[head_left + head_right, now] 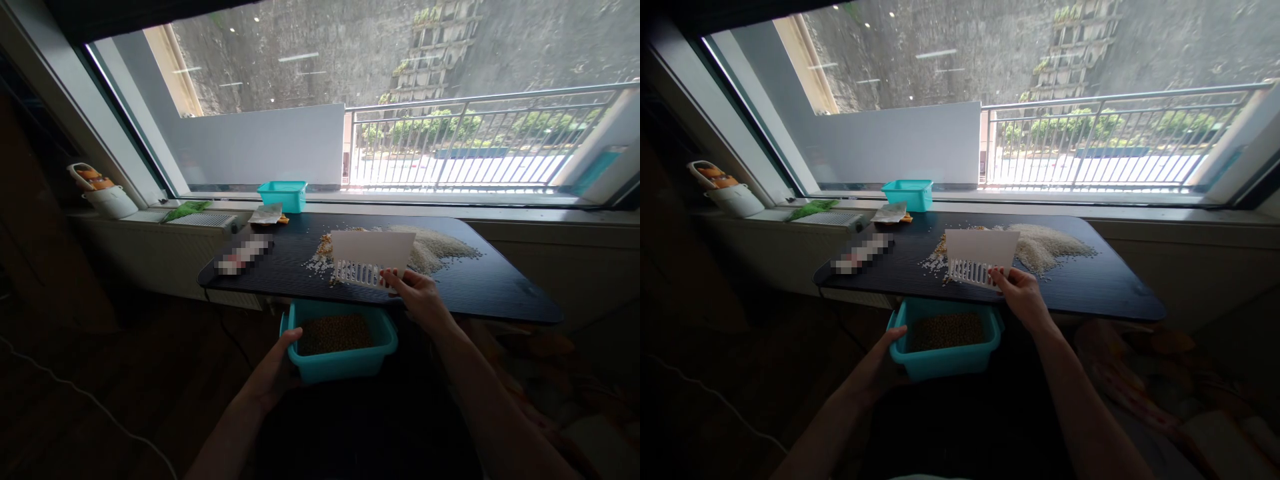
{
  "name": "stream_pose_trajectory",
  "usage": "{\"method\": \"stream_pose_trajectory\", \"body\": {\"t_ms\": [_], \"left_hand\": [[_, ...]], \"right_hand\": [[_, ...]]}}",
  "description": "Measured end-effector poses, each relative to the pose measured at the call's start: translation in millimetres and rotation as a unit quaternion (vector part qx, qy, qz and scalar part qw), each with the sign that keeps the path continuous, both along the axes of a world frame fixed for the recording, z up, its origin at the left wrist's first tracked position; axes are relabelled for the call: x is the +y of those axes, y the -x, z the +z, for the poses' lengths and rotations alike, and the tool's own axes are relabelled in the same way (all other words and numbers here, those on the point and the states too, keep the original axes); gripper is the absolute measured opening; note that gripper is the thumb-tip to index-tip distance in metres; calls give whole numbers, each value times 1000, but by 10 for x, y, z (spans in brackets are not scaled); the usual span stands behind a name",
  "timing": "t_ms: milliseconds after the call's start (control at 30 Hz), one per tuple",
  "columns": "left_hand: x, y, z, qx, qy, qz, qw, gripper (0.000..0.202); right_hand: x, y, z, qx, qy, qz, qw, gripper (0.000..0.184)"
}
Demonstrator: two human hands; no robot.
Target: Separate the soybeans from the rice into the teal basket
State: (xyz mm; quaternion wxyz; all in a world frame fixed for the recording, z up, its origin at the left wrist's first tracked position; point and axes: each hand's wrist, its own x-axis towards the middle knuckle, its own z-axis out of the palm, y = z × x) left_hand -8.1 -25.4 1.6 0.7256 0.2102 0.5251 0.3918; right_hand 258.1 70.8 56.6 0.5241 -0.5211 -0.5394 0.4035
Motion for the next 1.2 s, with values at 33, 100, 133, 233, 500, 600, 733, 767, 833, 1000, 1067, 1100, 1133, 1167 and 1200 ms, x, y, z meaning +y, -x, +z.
{"method": "stream_pose_trajectory", "body": {"t_ms": [33,100,133,233,500,600,733,767,833,1000,1067,1100,1133,1167,1200], "left_hand": [[1,-2,2,0,0,1,1000,65],[3,-9,9,-1,-2,1,1000,64],[3,-13,13,-1,-3,0,1000,64],[-4,-22,21,0,-4,0,1000,63],[-4,13,-2,-8,-5,2,1000,67],[1,22,-9,-16,-8,2,1000,69],[-9,22,-1,-17,-9,3,1000,72],[-12,23,6,-17,-9,4,1000,72],[-17,29,26,-15,-11,7,1000,74],[-23,64,54,-10,-13,15,1000,74],[-25,76,45,-8,-9,17,1000,73],[-27,79,38,-8,-9,16,1000,73],[-30,81,31,-10,-10,14,1000,73],[-32,80,23,-12,-12,13,1000,73],[-34,78,17,-14,-15,12,1000,73]], "right_hand": [[-5,4,3,0,3,3,1000,49],[-15,13,11,6,7,4,1000,50],[-16,18,15,10,8,3,1000,50],[-7,43,19,16,7,5,1000,49],[-17,107,23,-17,-2,27,999,46],[-42,87,37,-11,-4,31,999,47],[-61,71,59,-7,-4,26,1000,47],[-66,78,67,-11,-5,27,1000,47],[-78,112,82,-21,-8,35,999,47],[-103,286,73,-28,-12,75,997,48],[-114,329,62,-36,-8,93,995,46],[-121,330,61,-38,-7,98,994,45],[-127,317,65,-39,-7,99,994,44],[-131,289,74,-37,-9,93,995,44],[-133,251,87,-33,-11,81,996,43]]}}
